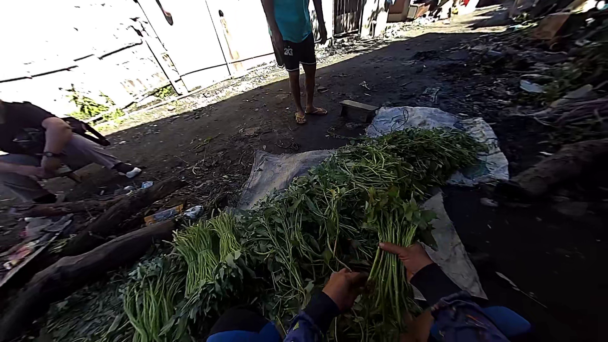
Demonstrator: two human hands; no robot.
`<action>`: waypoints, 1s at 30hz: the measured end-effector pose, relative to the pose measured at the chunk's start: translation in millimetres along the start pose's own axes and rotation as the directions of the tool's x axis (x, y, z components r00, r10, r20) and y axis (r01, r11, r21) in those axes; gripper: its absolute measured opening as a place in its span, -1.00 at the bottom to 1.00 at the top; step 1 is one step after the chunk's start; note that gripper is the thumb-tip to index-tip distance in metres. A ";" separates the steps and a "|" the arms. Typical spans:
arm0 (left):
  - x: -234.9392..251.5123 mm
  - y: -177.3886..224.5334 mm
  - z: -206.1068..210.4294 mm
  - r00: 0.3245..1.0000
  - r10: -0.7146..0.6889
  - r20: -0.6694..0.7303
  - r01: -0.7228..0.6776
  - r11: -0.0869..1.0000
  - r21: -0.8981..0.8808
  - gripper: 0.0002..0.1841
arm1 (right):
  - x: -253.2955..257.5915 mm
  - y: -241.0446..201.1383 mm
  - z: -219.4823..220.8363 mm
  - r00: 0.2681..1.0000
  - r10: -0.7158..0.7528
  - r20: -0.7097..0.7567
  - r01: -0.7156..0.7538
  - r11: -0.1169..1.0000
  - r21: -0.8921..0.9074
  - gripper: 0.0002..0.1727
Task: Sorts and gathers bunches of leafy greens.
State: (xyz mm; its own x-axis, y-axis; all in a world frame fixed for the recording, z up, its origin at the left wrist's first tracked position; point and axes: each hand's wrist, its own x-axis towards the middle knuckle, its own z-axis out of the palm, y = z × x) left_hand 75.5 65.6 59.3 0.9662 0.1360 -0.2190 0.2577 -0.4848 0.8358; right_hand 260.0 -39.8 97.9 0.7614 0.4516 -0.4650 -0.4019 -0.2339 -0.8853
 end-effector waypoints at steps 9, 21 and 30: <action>-14.2 7.1 16.7 0.965 -0.157 -0.210 0.104 0.964 -0.245 -0.65 | 8.2 4.0 -3.9 0.974 0.130 -0.186 -0.116 0.990 0.085 -0.35; -11.4 -9.7 23.9 0.499 0.636 -0.589 -0.099 0.717 0.690 -0.54 | 17.0 -4.5 -8.1 0.969 0.135 -0.206 -0.119 0.989 0.088 -0.26; -36.1 -10.7 6.5 0.717 0.391 -0.577 -0.180 0.904 0.388 -0.40 | 24.1 -66.0 -43.5 0.962 0.005 -0.274 0.147 0.835 0.530 -0.54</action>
State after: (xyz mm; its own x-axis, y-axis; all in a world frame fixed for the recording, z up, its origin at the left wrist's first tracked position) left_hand 37.9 60.2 55.0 0.7891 0.4069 0.4601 0.0620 -0.7980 0.5995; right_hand 327.0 -50.9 145.0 0.8696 0.1969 -0.4528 -0.4936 0.3274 -0.8057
